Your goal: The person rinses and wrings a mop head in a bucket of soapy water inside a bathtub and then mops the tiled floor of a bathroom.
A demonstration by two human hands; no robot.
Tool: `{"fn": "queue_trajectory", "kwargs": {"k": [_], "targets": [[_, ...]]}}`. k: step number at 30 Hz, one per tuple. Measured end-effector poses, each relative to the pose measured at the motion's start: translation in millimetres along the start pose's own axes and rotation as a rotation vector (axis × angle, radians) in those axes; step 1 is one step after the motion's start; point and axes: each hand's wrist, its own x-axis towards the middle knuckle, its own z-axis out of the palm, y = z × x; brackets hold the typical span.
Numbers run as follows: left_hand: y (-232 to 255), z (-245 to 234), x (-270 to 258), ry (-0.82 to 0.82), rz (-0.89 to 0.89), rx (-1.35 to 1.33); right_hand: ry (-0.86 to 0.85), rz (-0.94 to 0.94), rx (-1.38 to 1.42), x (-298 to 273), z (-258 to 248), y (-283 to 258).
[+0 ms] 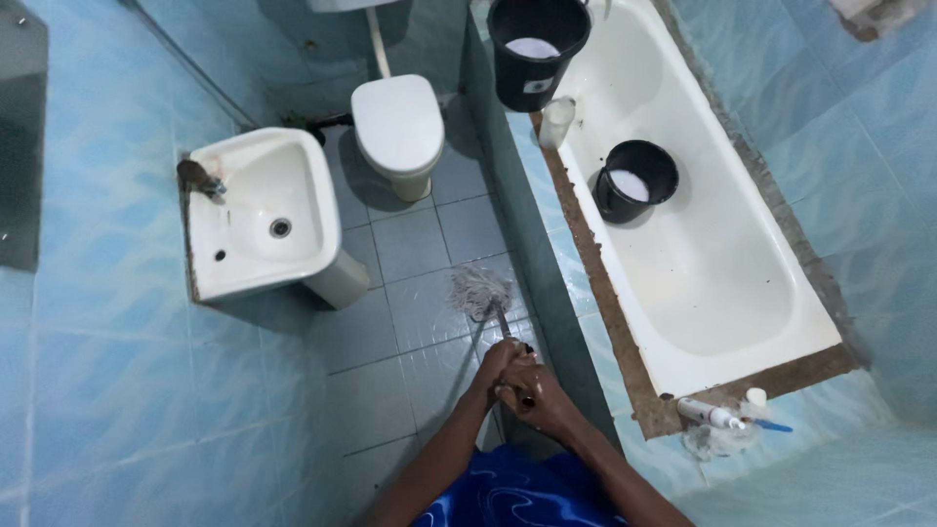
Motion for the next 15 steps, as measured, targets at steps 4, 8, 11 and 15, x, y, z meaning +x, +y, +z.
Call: {"fn": "queue_trajectory", "kwargs": {"k": [4, 8, 11, 15], "targets": [[2, -9, 25, -0.1, 0.368, 0.199, -0.028, -0.268, -0.088, 29, -15, 26], [7, -40, 51, -0.002, 0.635, 0.207, -0.046, -0.304, 0.03, 85, -23, 26], [30, -56, 74, 0.16, 0.59, 0.281, 0.002, -0.46, 0.035, 132, -40, 18], [74, -60, 126, 0.357, 0.437, 0.386, 0.057, -0.167, 0.528, 171, -85, -11]]}}
